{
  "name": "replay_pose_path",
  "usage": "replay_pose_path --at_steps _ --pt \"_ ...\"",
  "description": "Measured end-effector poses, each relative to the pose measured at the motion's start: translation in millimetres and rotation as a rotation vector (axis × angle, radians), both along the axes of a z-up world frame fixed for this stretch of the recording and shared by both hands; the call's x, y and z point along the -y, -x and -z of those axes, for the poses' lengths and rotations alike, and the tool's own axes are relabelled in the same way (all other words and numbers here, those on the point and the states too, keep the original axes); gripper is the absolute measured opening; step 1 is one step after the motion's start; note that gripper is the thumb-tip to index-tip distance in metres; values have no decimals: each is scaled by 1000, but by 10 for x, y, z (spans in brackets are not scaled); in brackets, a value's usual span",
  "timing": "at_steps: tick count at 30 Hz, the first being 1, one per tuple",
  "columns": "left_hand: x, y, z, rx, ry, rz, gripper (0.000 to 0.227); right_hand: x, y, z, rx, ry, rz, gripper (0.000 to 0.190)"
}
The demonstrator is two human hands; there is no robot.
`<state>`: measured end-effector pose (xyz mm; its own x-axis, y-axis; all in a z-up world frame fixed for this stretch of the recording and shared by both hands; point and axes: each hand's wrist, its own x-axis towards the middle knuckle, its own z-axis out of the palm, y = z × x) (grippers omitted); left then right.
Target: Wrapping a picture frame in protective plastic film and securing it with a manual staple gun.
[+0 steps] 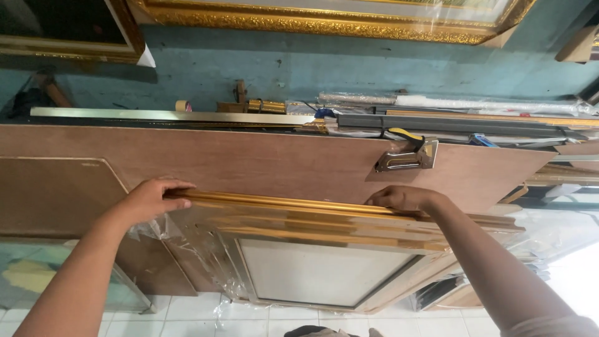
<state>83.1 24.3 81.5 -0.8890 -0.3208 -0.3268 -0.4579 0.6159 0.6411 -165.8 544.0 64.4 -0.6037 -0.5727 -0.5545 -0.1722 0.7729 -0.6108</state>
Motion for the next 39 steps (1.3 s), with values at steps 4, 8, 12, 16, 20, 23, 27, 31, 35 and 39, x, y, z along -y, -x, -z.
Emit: replay_pose_path --at_steps 4,8,12,16,20,23,27,31,35,39 --pt "-20 -10 33 -34 -3 -29 67 -171 448 490 -160 -59 -89 32" --pt "76 48 178 -111 14 -51 62 -119 130 254 -577 211 -152 26" --pt "92 12 258 -181 56 -54 56 -418 394 1049 -969 451 -252 22" --pt "136 -74 300 -138 132 -128 55 -414 135 994 -1097 273 -335 29" --pt "197 -156 120 61 159 -202 55 -421 -21 878 -988 231 -374 33" --pt "420 -146 106 13 -8 -125 55 -422 -64 850 -965 202 -342 33" --pt "378 -198 -65 49 133 -74 51 -409 -86 810 -893 192 -305 36" --pt "261 -245 -184 47 144 -105 51 -431 -15 865 -942 205 -322 31" --pt "664 -243 196 -133 196 -167 31 -420 -18 868 -979 251 -318 31" --pt "1056 -111 907 -400 308 -162 32 -336 -141 793 -1050 212 -271 19"
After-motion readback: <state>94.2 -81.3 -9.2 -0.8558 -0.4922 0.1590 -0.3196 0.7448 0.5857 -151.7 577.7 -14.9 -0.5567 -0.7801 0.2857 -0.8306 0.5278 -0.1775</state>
